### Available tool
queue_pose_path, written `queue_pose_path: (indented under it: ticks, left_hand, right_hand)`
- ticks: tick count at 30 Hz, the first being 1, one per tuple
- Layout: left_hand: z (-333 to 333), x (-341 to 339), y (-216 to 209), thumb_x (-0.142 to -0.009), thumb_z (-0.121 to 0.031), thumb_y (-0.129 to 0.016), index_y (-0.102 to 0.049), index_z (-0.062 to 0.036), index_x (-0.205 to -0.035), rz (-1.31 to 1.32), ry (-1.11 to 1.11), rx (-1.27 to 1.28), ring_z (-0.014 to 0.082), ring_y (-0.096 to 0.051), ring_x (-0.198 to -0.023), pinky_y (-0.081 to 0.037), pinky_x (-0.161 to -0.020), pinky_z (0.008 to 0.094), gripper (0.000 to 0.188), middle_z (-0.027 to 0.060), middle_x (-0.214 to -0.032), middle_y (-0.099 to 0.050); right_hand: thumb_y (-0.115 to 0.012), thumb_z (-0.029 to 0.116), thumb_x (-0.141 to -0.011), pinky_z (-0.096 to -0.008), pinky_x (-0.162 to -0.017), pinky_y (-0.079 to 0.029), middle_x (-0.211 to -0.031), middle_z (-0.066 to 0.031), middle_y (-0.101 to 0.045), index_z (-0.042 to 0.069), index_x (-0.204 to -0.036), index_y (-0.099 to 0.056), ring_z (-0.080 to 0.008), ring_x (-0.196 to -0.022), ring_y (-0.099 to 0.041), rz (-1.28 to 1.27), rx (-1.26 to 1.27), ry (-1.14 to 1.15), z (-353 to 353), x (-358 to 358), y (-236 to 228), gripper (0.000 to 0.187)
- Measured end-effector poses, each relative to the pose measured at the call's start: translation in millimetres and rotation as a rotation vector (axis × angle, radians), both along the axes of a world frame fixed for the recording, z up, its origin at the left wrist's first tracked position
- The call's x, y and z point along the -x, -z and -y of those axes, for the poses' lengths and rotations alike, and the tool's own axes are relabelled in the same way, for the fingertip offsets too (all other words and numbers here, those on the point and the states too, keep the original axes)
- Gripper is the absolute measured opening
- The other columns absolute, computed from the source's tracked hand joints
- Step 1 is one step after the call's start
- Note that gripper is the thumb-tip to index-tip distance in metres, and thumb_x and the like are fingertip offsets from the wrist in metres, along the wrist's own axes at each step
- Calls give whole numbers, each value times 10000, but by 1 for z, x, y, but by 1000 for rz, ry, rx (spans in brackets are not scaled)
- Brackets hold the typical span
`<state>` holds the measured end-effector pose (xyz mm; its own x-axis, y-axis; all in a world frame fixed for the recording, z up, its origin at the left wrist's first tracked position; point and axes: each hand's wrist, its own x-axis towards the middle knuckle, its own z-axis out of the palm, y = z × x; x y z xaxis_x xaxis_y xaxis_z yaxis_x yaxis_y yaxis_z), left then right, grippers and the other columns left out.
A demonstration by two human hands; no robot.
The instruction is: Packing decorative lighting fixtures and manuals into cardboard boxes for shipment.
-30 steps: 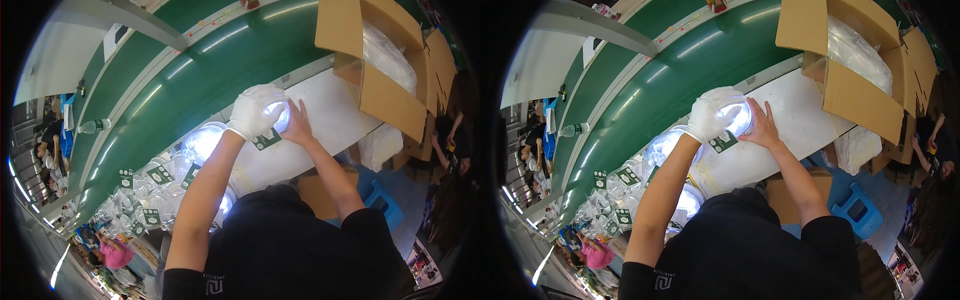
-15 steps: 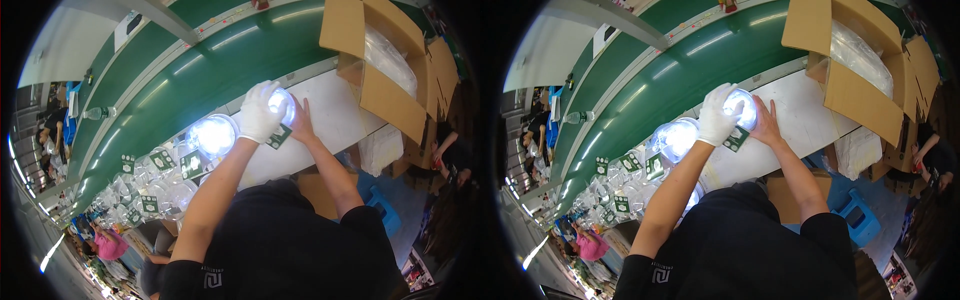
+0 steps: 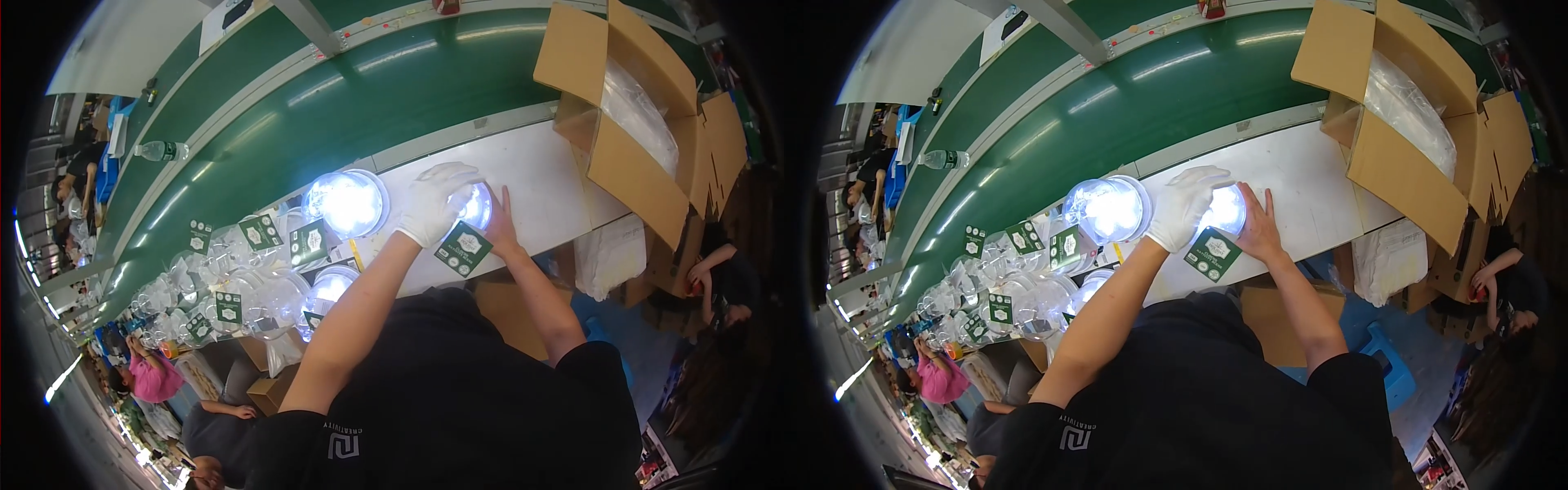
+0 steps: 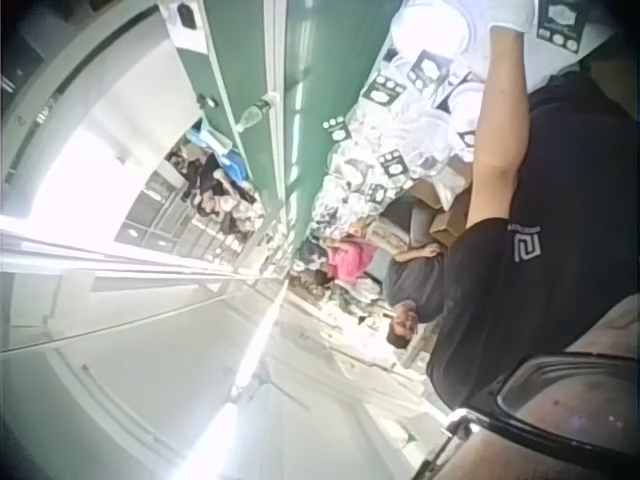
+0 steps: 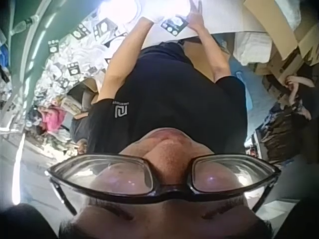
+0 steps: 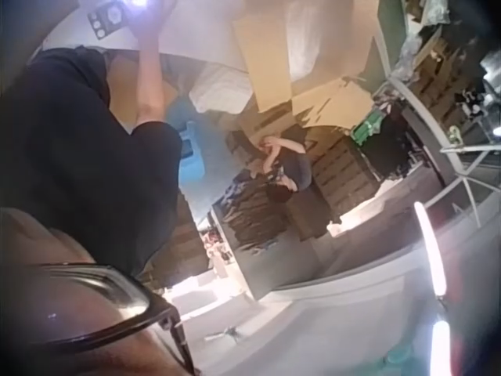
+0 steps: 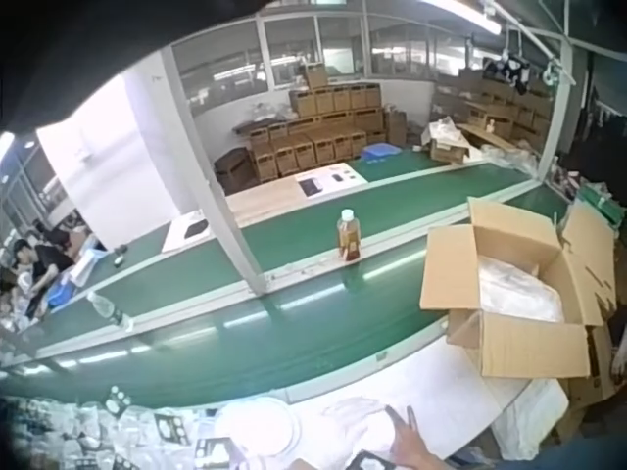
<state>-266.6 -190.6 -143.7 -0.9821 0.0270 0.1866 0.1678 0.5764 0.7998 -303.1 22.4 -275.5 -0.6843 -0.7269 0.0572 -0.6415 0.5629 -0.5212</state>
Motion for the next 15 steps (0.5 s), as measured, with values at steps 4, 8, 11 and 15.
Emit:
queue_pose_path:
  ticks: [4,8,11,15]
  left_hand:
    - [1,-12,25,-1051,-391,-358,-562,-21,-1344,306,-240,-450,337,-601,-1172,-441,-1034,391,514,186,-1275,-636]
    - [11,-62,128,-1053,-376,-344,-531,32,-1335,393,-618,-520,370,-617,-1134,-472,-986,432,530,268,-1215,-635]
    - [7,-61,91,-1036,-287,-338,-552,-23,-1295,655,-443,252,438,-656,-1004,-504,-879,511,427,277,-1081,-672]
    - [-10,-89,21,-894,-187,-542,-696,-25,-986,552,-262,593,365,-711,-835,-555,-733,470,242,205,-829,-711]
  right_hand:
    - [-831,522,-730,-584,-1216,-71,-1531,-185,-383,38,-1521,-177,-295,-1441,-373,14,-14,30,-3,-2,2,1135]
    - [-782,548,-767,-581,-1216,-65,-1531,-187,-379,19,-1507,-257,-287,-1456,-343,-30,-43,-43,10,-5,5,1050]
    - [-719,554,-817,-576,-1217,-65,-1527,-196,-380,-5,-1486,-327,-282,-1463,-321,-32,-128,-35,-6,-4,18,956]
    - [-698,532,-816,-578,-1219,-59,-1442,-182,-468,62,-1418,-481,-302,-1419,-373,-76,-133,-84,-3,-8,20,794]
